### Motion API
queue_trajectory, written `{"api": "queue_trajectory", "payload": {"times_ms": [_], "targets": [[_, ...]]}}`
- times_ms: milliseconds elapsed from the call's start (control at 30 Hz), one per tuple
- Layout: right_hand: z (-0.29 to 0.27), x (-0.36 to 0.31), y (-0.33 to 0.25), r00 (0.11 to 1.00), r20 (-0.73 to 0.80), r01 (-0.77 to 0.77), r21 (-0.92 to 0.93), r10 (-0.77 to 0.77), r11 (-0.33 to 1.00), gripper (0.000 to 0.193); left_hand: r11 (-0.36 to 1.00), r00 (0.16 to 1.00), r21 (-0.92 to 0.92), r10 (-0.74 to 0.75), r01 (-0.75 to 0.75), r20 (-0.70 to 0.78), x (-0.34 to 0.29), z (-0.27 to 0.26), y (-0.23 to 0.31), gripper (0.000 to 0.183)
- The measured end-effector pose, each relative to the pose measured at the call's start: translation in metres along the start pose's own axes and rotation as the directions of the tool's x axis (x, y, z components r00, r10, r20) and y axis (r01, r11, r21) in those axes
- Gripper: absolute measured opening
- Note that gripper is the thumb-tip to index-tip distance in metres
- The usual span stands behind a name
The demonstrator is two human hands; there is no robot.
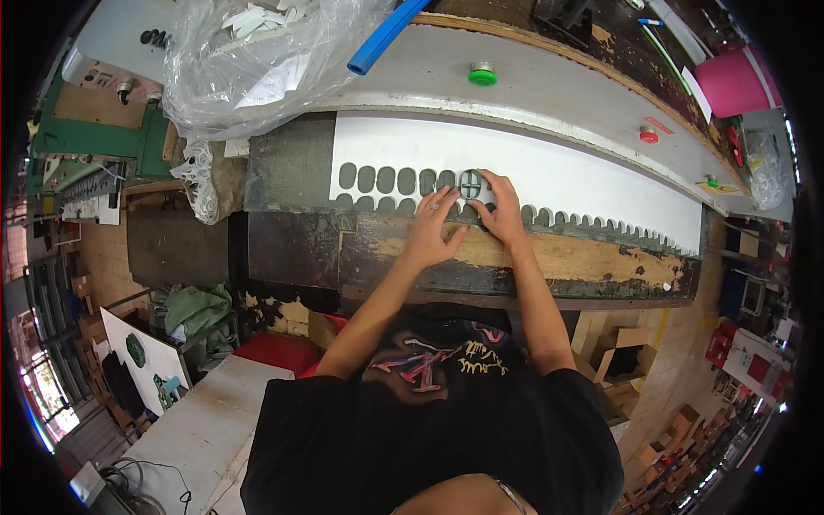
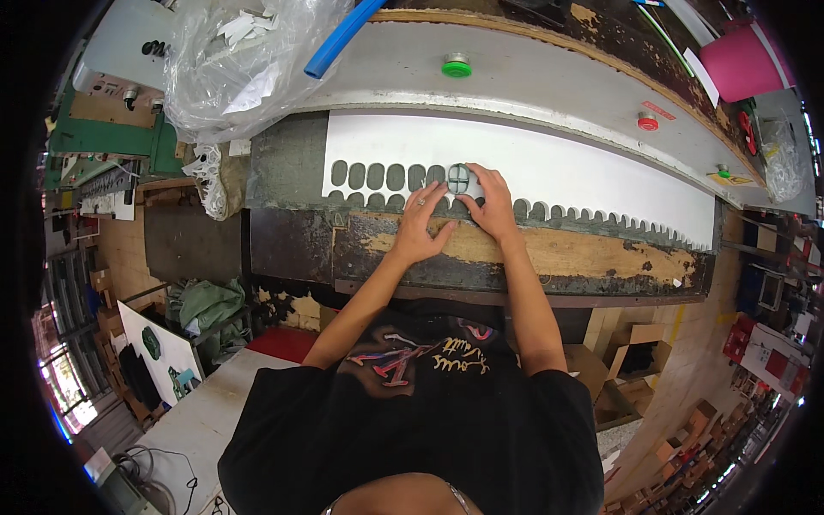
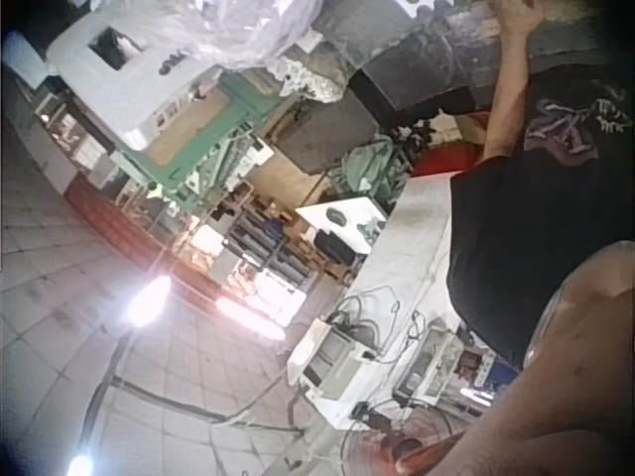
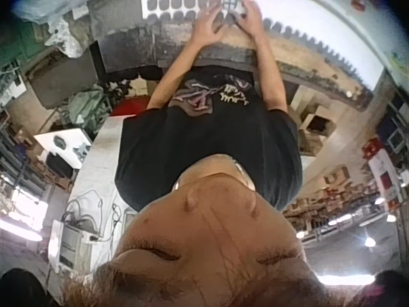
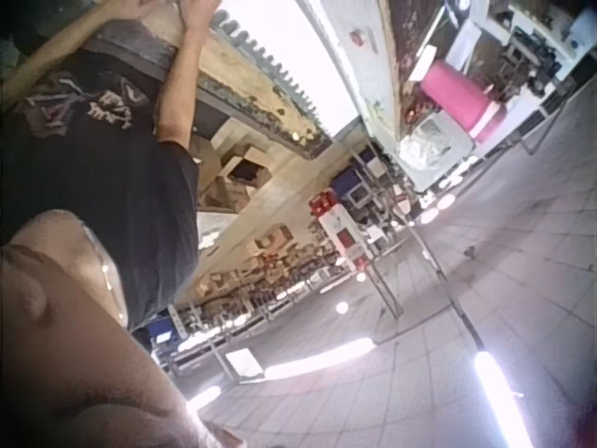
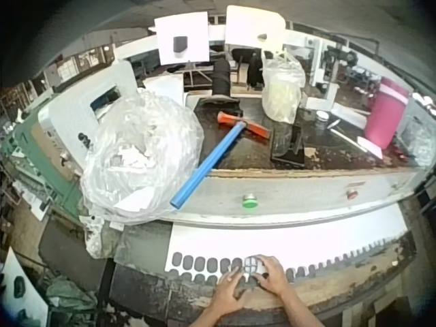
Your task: Using a template and hammer to punch out components from a material sheet on a manufacturing machine table.
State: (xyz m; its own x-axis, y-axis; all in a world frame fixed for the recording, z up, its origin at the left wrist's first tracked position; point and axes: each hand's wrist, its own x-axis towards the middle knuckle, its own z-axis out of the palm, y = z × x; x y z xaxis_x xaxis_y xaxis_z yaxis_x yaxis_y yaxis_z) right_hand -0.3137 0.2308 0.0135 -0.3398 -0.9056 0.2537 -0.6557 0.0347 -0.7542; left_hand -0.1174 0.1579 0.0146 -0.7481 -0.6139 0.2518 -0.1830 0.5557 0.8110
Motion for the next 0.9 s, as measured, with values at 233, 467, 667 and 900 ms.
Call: {"api": "queue_trajectory", "payload": {"times_ms": [233, 467, 667, 900], "targets": [[-0.005, 0.0, -0.007, 0.998, 0.05, -0.047, 0.015, 0.046, 0.999, 0.066, 1.0, 1.0, -0.013, -0.02, 0.02, 0.003, 0.002, 0.003, -0.003, 0.065], [-0.012, -0.059, -0.045, 0.99, -0.121, -0.067, 0.018, 0.068, 0.998, 0.05, 0.969, 0.971, -0.205, -0.173, 0.139, -0.162, 0.038, -0.021, 0.03, 0.058], [-0.033, -0.104, -0.075, 0.893, 0.371, -0.271, -0.012, 0.256, 0.963, 0.036, 0.958, 0.924, -0.272, -0.184, 0.092, -0.336, 0.122, -0.07, 0.085, 0.038], [-0.031, -0.113, -0.088, 0.93, 0.339, -0.104, -0.127, 0.141, 0.986, 0.043, 0.987, 0.818, 0.128, -0.008, 0.1, -0.575, 0.148, -0.089, 0.095, 0.04]]}}
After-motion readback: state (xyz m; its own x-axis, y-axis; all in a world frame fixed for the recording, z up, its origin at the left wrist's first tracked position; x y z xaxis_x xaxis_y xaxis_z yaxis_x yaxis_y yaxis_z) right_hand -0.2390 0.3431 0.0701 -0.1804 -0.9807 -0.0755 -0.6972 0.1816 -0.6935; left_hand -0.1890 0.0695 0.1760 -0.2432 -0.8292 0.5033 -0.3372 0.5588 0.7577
